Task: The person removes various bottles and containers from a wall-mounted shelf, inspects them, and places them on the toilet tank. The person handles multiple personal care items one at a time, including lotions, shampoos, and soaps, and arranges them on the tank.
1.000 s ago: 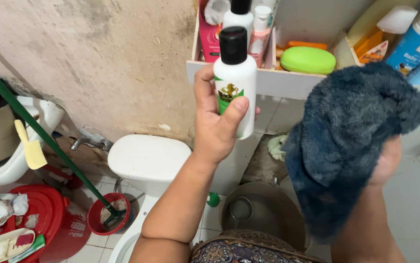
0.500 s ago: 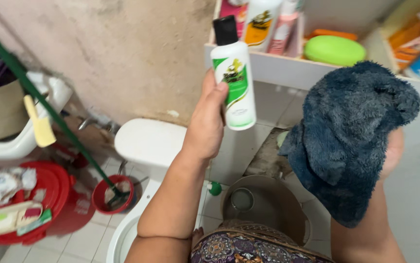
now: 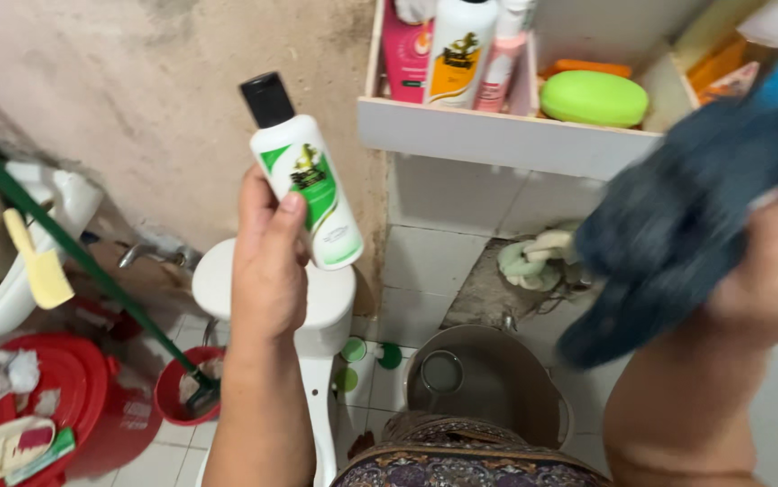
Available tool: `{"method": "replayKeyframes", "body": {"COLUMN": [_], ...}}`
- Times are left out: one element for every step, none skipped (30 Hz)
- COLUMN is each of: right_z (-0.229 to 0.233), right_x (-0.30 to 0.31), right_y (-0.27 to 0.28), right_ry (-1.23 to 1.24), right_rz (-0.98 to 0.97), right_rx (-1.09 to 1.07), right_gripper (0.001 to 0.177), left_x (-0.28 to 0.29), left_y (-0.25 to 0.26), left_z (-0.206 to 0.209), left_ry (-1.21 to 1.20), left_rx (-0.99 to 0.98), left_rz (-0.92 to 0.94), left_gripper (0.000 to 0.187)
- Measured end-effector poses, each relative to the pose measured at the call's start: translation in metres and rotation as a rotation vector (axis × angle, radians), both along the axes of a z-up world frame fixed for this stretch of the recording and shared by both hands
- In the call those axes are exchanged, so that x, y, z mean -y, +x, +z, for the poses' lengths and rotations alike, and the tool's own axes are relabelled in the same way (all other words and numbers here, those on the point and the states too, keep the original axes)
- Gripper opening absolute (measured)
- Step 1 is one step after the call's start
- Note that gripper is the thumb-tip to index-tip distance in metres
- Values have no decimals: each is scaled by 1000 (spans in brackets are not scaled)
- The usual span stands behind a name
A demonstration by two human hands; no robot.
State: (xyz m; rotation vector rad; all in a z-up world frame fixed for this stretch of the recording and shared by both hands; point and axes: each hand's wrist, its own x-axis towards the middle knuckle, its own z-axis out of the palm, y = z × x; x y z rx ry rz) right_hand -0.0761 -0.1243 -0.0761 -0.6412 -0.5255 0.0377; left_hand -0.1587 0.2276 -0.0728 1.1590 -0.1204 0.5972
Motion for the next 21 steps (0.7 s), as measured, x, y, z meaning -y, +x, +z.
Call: {"method": "replayKeyframes", "body": {"right_z": [1, 2, 2, 3, 6, 10, 18, 28, 33, 39, 45, 52, 62, 74, 83, 93, 101, 109, 116, 121, 126], "right_x": [3, 5, 6, 8, 11, 16, 26, 38, 47, 59, 71, 86, 106, 129, 150, 172, 194, 216, 238, 260, 279], "right_y": [-2, -3, -6, -6, -5, -3, -1, 2, 0, 0, 0, 0, -3, -6, -7, -9, -10, -11, -13, -15, -15], "right_ry": [-19, -47, -69, -103, -123, -155, -186, -221, -254, -293, -339, -388, -433, -479, -515, -548, -585, -616, -651, -683, -721], "right_rz": [-23, -54, -80, -112, -152, -202, -271, -348, -420, -509, -605, -706, -832, -968, -1088, -1206, -1317, -1421, -1509, -1585, -1638], "right_rx": [8, 20, 25, 37, 56, 79, 119, 161, 187, 225, 257, 293, 330, 364, 390, 409, 419, 426, 423, 414, 408], "right_gripper": [25, 25, 24, 24, 23, 23, 22, 22, 21, 21, 20, 20, 19, 19, 19, 18, 18, 17, 17, 16, 16], "left_x": [0, 1, 1, 1, 1, 2, 4, 5, 2, 0, -1, -2, 3, 11, 20, 29, 40, 55, 72, 89, 105], "left_y": [0, 2, 4, 4, 6, 5, 10, 14, 14, 15, 15, 13, 17, 18, 15, 19, 24, 28, 33, 39, 45], "left_z": [0, -1, -2, -5, -7, -9, -10, -10, -12, -14, -16, -15, -12, -7, -2, 6, 13, 18, 21, 24, 25], "left_ry": [-4, -20, -36, -51, -26, -2, 21, 14, 11, 8, 15, 22, 30, 79, 131, 183, 197, 211, 223, 220, 218], "left_rx": [-10, -9, -11, -13, -18, -23, -10, 2, 3, 5, 1, -3, 0, 14, 27, 41, 96, 149, 199, 208, 217], "left_rz": [18, -8, -31, -53, -47, -40, -48, -62, -72, -83, -89, -95, -117, -171, -217, -262, -336, -410, -484, -521, -555], "left_gripper": [51, 50, 50, 49, 51, 52, 54, 55, 56, 58, 58, 59, 60, 62, 65, 69, 70, 72, 74, 76, 78]}}
